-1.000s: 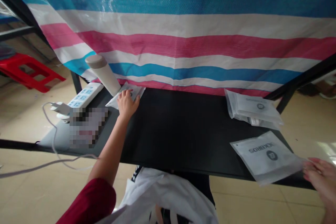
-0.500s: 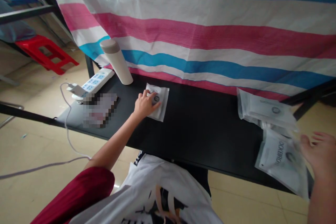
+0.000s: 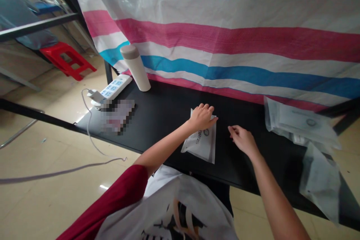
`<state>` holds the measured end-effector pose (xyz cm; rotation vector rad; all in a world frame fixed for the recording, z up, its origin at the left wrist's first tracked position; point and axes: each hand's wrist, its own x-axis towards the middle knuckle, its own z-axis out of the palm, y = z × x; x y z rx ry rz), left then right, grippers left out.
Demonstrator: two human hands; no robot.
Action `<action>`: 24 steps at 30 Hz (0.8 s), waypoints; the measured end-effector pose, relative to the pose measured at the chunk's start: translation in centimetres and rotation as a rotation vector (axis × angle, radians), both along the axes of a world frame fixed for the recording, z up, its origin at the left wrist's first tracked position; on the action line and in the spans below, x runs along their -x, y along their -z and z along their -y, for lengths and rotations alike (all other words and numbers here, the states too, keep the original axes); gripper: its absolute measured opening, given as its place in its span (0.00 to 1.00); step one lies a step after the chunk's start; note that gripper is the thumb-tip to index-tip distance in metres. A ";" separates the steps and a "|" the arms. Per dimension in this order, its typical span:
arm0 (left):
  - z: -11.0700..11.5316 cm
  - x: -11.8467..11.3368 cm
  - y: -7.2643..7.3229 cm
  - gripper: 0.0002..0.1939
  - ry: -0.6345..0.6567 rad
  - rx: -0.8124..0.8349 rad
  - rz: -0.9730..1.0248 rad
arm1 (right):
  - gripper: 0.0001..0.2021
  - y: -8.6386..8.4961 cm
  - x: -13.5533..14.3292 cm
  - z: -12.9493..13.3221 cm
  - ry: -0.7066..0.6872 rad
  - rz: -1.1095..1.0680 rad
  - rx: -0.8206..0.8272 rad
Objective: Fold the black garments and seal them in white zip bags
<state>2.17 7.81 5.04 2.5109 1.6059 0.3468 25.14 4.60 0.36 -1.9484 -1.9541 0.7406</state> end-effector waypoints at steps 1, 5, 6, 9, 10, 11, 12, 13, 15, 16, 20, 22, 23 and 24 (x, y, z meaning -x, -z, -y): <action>-0.8 -0.4 0.5 0.22 0.031 0.056 -0.011 | 0.19 0.3 0.9 -0.3 -0.007 -0.013 0.022; -2.2 -1.7 2.5 0.17 0.076 0.175 -0.035 | 0.17 0.7 3.0 -1.0 -0.050 -0.153 0.063; -2.2 -1.8 2.8 0.16 0.072 0.179 -0.030 | 0.17 0.8 3.2 -1.1 -0.061 -0.182 0.069; -2.0 -1.7 3.0 0.16 0.055 0.203 -0.004 | 0.17 1.0 3.5 -1.2 -0.071 -0.220 0.068; -2.0 -1.7 3.0 0.15 0.052 0.213 0.009 | 0.17 1.1 3.5 -1.2 -0.075 -0.236 0.068; -2.0 -1.7 2.9 0.15 0.050 0.222 0.025 | 0.18 1.2 3.5 -1.3 -0.080 -0.257 0.071; -1.9 -1.7 2.8 0.14 0.049 0.231 0.043 | 0.18 1.3 3.6 -1.3 -0.085 -0.282 0.076; -1.9 -1.7 2.6 0.13 0.049 0.238 0.062 | 0.19 1.5 3.7 -1.3 -0.086 -0.311 0.081; -1.7 -1.8 2.4 0.12 0.045 0.246 0.102 | 0.21 1.8 3.9 -1.4 -0.068 -0.367 0.080; -1.7 -1.9 2.3 0.12 0.041 0.247 0.122 | 0.21 2.0 4.0 -1.4 -0.055 -0.396 0.072; -1.4 -2.0 1.6 0.12 0.034 0.255 0.197 | 0.23 2.1 4.6 -1.7 -0.011 -0.525 -0.001; -1.5 -1.9 1.2 0.11 0.042 0.265 0.227 | 0.23 1.9 4.9 -1.7 0.015 -0.591 -0.031; -1.6 -1.9 1.0 0.11 0.033 0.272 0.248 | 0.23 1.8 5.0 -1.6 0.025 -0.617 -0.037; -1.8 -1.8 0.8 0.11 0.012 0.279 0.271 | 0.22 1.7 5.2 -1.4 0.035 -0.638 -0.038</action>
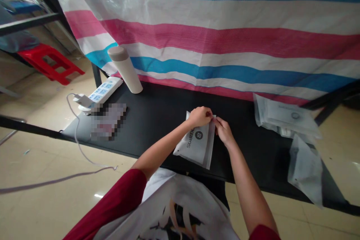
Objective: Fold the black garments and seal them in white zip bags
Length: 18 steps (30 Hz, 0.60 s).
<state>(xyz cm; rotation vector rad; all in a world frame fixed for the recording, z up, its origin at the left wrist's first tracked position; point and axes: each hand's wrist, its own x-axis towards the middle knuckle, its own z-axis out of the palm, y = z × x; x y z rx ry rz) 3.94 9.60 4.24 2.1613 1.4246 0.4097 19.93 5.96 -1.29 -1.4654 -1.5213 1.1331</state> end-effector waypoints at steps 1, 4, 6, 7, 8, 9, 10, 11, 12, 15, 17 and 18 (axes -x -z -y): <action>-0.2 0.1 -0.2 0.11 -0.031 0.009 0.019 | 0.22 -0.1 0.2 0.5 0.007 -0.014 0.010; -1.2 0.4 -0.4 0.10 -0.133 0.018 0.047 | 0.21 -0.2 1.1 3.4 0.024 -0.031 0.054; -2.1 0.6 -0.3 0.11 -0.162 0.008 0.045 | 0.21 -0.2 1.7 6.4 0.043 -0.036 0.073; -2.6 0.7 -0.2 0.11 -0.171 0.006 0.045 | 0.22 -0.3 2.1 7.9 0.042 -0.050 0.102; -3.0 0.7 -0.1 0.11 -0.177 0.005 0.045 | 0.22 -0.3 2.4 9.5 0.034 -0.068 0.138; -3.3 0.7 0.0 0.10 -0.179 0.005 0.045 | 0.22 -0.4 2.7 10.9 0.029 -0.081 0.167; -3.6 0.7 0.1 0.10 -0.180 0.007 0.045 | 0.22 -0.6 3.0 12.2 0.016 -0.083 0.179; -3.8 0.5 0.2 0.10 -0.178 0.012 0.046 | 0.22 -0.7 3.1 13.2 0.015 -0.079 0.185; -3.8 0.4 0.1 0.09 -0.176 0.017 0.043 | 0.22 -0.8 3.3 14.0 0.019 -0.077 0.189; -2.8 0.0 -0.2 0.10 -0.179 -0.037 0.001 | 0.19 -1.0 3.0 14.8 0.081 -0.129 0.202; -1.0 0.0 -0.5 0.13 -0.185 -0.173 -0.031 | 0.20 -0.9 2.4 14.4 0.160 -0.208 0.193; 0.2 0.2 -0.6 0.16 -0.187 -0.254 -0.036 | 0.23 -0.8 2.0 14.0 0.202 -0.246 0.183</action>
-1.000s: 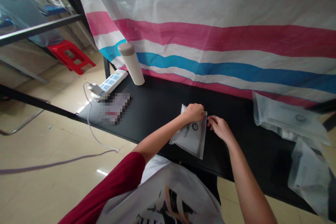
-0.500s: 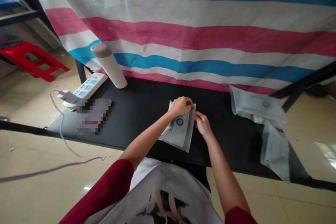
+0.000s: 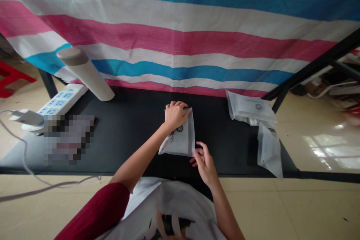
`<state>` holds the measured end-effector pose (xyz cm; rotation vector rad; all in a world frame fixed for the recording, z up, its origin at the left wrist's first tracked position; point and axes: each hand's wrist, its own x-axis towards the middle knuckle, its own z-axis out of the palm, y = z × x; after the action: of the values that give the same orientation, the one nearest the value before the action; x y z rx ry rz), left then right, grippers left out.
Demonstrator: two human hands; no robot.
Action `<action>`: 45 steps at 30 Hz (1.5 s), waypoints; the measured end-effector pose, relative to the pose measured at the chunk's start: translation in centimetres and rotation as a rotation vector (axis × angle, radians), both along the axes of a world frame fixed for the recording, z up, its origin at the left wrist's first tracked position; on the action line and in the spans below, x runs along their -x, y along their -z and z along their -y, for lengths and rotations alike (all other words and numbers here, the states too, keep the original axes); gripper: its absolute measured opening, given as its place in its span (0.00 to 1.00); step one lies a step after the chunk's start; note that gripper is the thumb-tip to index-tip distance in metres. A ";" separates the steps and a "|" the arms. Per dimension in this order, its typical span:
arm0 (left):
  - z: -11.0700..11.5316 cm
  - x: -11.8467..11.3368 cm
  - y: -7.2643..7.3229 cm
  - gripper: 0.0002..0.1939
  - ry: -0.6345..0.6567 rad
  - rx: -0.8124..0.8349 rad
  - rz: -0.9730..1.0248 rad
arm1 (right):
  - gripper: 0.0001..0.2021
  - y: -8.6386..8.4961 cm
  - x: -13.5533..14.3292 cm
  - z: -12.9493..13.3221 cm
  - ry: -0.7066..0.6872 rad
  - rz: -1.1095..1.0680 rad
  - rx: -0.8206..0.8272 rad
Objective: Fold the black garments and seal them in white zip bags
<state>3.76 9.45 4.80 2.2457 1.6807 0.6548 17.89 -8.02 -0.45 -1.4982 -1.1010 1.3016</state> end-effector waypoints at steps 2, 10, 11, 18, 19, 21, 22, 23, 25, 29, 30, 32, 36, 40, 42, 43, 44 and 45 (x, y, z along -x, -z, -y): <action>2.6 0.6 0.3 0.23 -0.002 -0.106 0.004 | 0.26 0.3 -0.7 -1.1 0.055 -0.046 -0.010; 7.5 3.5 5.2 0.34 0.141 -0.065 0.087 | 0.22 0.6 -1.6 -6.7 -0.071 0.019 -0.040; 7.4 3.7 5.5 0.35 0.154 -0.059 0.106 | 0.22 0.5 -1.6 -7.4 -0.102 0.054 -0.049; 7.3 4.3 6.0 0.43 0.245 -0.033 0.169 | 0.12 -0.5 0.3 -11.1 -0.240 0.481 -0.095; 7.3 4.3 6.0 0.42 0.264 -0.033 0.163 | 0.11 -0.6 0.6 -11.5 -0.245 0.524 -0.096; 7.4 4.3 5.9 0.42 0.279 -0.034 0.147 | 0.10 -0.7 0.9 -12.0 -0.256 0.544 -0.102; 7.4 4.2 5.8 0.42 0.275 -0.031 0.136 | 0.10 -0.8 0.8 -12.1 -0.265 0.521 -0.105; 7.4 4.2 5.7 0.43 0.266 -0.025 0.123 | 0.11 -0.8 0.6 -12.2 -0.272 0.479 -0.109; 7.4 4.0 5.6 0.43 0.247 -0.008 0.092 | 0.13 -0.8 -0.5 -12.0 -0.260 0.361 -0.116; 7.4 3.7 5.4 0.41 0.251 0.024 0.002 | 0.16 -1.0 -4.1 -10.6 -0.016 0.095 -0.055; 7.4 3.6 5.4 0.40 0.262 0.029 -0.027 | 0.15 -1.0 -5.0 -10.2 0.073 0.027 -0.021; 7.4 3.4 5.5 0.37 0.281 0.035 -0.080 | 0.12 -1.2 -6.6 -9.5 0.227 -0.105 0.055; 7.3 3.2 5.7 0.35 0.284 0.030 -0.113 | 0.09 -2.2 -7.4 -8.8 0.314 -0.258 0.115; 7.2 3.3 5.6 0.31 0.264 0.025 -0.051 | 0.14 -3.6 -6.1 -9.1 0.303 -0.242 0.015; 7.1 3.6 5.5 0.31 0.265 0.026 0.032 | 0.16 -4.2 -5.2 -9.2 0.342 -0.211 -0.029; 7.1 3.8 5.5 0.31 0.266 0.025 0.094 | 0.17 -4.5 -4.8 -9.3 0.334 -0.190 -0.048; 7.1 4.1 5.5 0.31 0.263 0.022 0.169 | 0.19 -4.7 -4.3 -9.3 0.297 -0.162 -0.066; 7.2 4.4 5.5 0.32 0.255 0.016 0.255 | 0.20 -5.0 -3.8 -9.2 0.235 -0.128 -0.084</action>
<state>-0.61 2.30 -0.66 2.2057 1.2514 0.8190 21.72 1.21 4.50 -1.4152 -0.8590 1.1568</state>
